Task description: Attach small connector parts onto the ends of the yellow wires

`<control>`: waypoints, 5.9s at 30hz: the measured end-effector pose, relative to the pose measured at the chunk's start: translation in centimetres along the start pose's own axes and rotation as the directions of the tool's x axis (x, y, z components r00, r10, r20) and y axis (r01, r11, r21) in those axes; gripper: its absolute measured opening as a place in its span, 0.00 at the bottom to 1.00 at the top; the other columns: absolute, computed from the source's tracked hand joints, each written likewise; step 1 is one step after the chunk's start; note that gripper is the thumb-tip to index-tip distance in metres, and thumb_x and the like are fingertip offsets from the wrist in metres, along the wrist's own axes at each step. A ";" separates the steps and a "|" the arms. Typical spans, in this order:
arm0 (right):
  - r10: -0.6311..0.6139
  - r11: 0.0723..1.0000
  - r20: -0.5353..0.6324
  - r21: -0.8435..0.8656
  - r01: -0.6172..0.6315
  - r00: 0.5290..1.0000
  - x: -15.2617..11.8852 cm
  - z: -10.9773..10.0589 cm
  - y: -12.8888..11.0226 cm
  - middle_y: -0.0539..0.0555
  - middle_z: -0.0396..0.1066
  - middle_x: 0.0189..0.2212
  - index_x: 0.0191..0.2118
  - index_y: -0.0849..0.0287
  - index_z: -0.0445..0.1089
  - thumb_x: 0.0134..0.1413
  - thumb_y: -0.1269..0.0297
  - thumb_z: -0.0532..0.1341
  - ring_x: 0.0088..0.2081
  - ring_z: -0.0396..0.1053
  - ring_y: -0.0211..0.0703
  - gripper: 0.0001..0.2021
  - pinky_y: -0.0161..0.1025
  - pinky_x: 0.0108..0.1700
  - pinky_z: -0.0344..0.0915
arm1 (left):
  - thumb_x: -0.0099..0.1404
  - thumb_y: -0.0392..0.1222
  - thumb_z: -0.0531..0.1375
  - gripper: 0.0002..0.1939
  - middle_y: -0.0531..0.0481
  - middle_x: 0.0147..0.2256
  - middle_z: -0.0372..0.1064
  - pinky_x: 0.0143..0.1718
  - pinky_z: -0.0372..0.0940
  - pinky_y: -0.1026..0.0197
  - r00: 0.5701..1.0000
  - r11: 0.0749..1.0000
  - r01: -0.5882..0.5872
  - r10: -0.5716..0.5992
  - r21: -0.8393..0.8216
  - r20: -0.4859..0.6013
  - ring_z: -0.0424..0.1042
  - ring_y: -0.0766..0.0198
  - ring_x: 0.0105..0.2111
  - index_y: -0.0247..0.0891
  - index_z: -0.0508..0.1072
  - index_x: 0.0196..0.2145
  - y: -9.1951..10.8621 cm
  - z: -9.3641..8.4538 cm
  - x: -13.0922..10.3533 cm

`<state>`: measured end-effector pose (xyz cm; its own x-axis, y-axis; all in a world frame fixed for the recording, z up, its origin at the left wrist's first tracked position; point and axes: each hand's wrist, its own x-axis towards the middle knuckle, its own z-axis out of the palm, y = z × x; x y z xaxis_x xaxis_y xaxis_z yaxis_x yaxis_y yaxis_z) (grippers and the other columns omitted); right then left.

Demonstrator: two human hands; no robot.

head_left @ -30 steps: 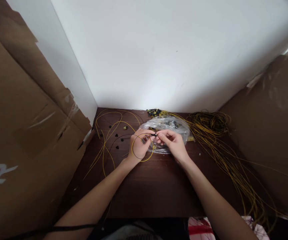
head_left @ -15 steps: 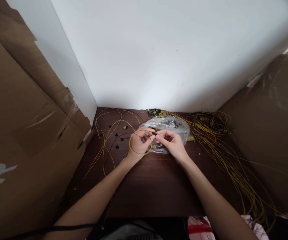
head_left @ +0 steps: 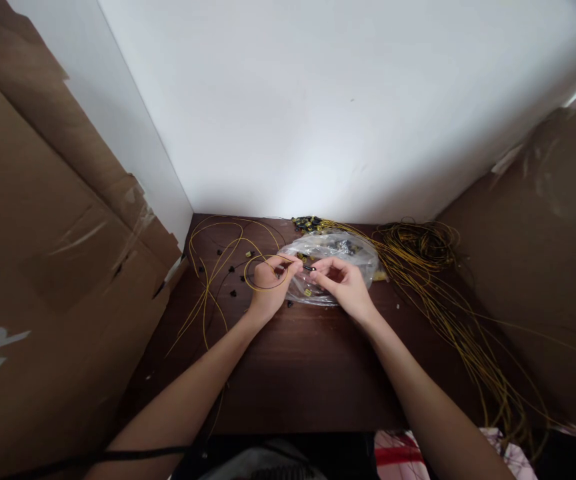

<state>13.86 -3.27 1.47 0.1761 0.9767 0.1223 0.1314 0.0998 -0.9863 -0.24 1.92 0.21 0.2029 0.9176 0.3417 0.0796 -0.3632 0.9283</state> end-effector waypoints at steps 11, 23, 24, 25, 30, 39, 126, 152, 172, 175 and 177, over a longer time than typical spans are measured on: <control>-0.028 1.000 0.013 -0.003 0.028 1.000 0.1 -0.3 0.3 0.51 0.69 0.24 0.32 0.59 0.70 0.42 0.58 0.65 0.26 0.65 0.38 0.12 0.37 0.32 0.64 | 0.55 0.38 0.59 0.05 0.48 0.28 0.73 0.26 0.64 0.66 1.000 0.999 0.016 -0.016 -0.045 -0.008 0.72 0.65 0.27 0.34 0.74 0.27 0.2 -0.1 0.0; -0.041 0.999 0.043 -0.020 0.042 0.998 0.0 -0.1 0.3 0.52 0.71 0.26 0.34 0.59 0.71 0.43 0.58 0.65 0.28 0.67 0.39 0.12 0.39 0.34 0.65 | 0.56 0.39 0.60 0.05 0.49 0.27 0.73 0.26 0.64 0.66 1.000 1.000 -0.022 0.023 -0.017 0.020 0.71 0.66 0.27 0.35 0.74 0.27 -0.3 0.0 0.0; -0.026 1.000 0.034 -0.008 0.026 0.999 0.0 -0.1 0.2 0.52 0.72 0.27 0.34 0.59 0.72 0.42 0.58 0.65 0.28 0.67 0.39 0.12 0.39 0.35 0.65 | 0.55 0.39 0.60 0.05 0.48 0.28 0.73 0.26 0.64 0.66 0.999 1.000 -0.026 0.027 -0.017 0.031 0.71 0.66 0.27 0.35 0.74 0.28 -0.3 0.0 -0.1; -0.009 1.000 0.025 0.008 0.008 1.000 0.0 -0.1 0.2 0.52 0.72 0.27 0.34 0.59 0.72 0.42 0.58 0.65 0.29 0.68 0.40 0.12 0.40 0.36 0.65 | 0.55 0.39 0.61 0.05 0.48 0.29 0.73 0.27 0.64 0.66 0.999 0.999 -0.029 0.030 -0.019 0.045 0.71 0.66 0.27 0.35 0.74 0.29 -0.3 0.1 -0.1; 0.062 0.994 0.019 0.092 -0.064 0.998 0.0 0.2 0.2 0.51 0.73 0.26 0.32 0.58 0.74 0.37 0.58 0.67 0.27 0.68 0.38 0.13 0.39 0.34 0.66 | 0.55 0.39 0.60 0.06 0.48 0.31 0.73 0.30 0.65 0.65 0.993 0.999 -0.042 0.044 -0.020 0.108 0.71 0.65 0.30 0.36 0.75 0.31 -0.4 0.1 -0.2; -0.153 0.953 0.157 -0.238 0.188 0.976 -0.4 0.4 0.5 0.53 0.70 0.29 0.34 0.59 0.72 0.47 0.63 0.62 0.29 0.66 0.38 0.08 0.37 0.31 0.63 | 0.57 0.38 0.58 0.05 0.48 0.30 0.72 0.26 0.66 0.67 0.998 0.976 0.054 -0.058 -0.211 -0.012 0.70 0.68 0.26 0.34 0.70 0.30 -0.3 -0.2 0.4; -0.020 0.999 -0.109 -0.041 0.016 0.994 0.5 -0.9 1.1 0.53 0.72 0.27 0.33 0.61 0.69 0.41 0.57 0.65 0.30 0.70 0.43 0.14 0.43 0.37 0.68 | 0.54 0.33 0.58 0.06 0.48 0.32 0.73 0.35 0.68 0.64 0.994 0.999 -0.050 0.048 0.015 0.102 0.73 0.64 0.32 0.36 0.74 0.31 -1.4 0.0 0.0; -0.117 0.989 -0.029 -0.090 0.114 0.993 -0.1 0.0 0.9 0.50 0.69 0.25 0.31 0.59 0.68 0.43 0.60 0.65 0.28 0.68 0.40 0.10 0.39 0.36 0.67 | 0.55 0.34 0.58 0.08 0.47 0.34 0.73 0.33 0.68 0.64 0.989 0.997 -0.074 0.070 0.022 0.131 0.72 0.64 0.32 0.36 0.75 0.34 -1.4 0.2 -0.3; 0.006 0.989 -0.113 0.145 0.011 0.994 0.0 0.3 0.5 0.52 0.74 0.28 0.33 0.58 0.70 0.37 0.60 0.68 0.32 0.72 0.44 0.13 0.46 0.40 0.71 | 0.54 0.34 0.58 0.06 0.46 0.32 0.73 0.33 0.69 0.63 0.990 0.997 -0.080 0.081 -0.016 0.118 0.72 0.64 0.30 0.34 0.74 0.31 -1.1 0.4 -0.2; 0.002 0.988 -0.106 0.151 0.014 0.994 0.0 0.4 0.5 0.52 0.74 0.28 0.31 0.58 0.70 0.37 0.59 0.68 0.31 0.72 0.44 0.13 0.46 0.39 0.72 | 0.54 0.34 0.58 0.06 0.46 0.32 0.73 0.33 0.69 0.63 0.990 0.996 -0.084 0.084 -0.006 0.116 0.72 0.64 0.30 0.33 0.74 0.31 -1.2 0.4 -0.2; -0.002 0.990 -0.108 0.143 0.018 0.994 -0.1 0.4 0.5 0.53 0.74 0.28 0.31 0.59 0.70 0.37 0.59 0.68 0.31 0.72 0.44 0.13 0.46 0.39 0.72 | 0.54 0.34 0.58 0.06 0.46 0.32 0.73 0.33 0.68 0.63 0.989 0.996 -0.088 0.087 -0.003 0.117 0.71 0.65 0.30 0.33 0.74 0.31 -1.3 0.4 -0.2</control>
<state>13.53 -3.21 0.94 0.2799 0.9504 0.1356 -0.0063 0.1430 -0.9897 0.02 2.15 -1.10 0.3216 0.8573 0.4020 0.0583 -0.4417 0.8953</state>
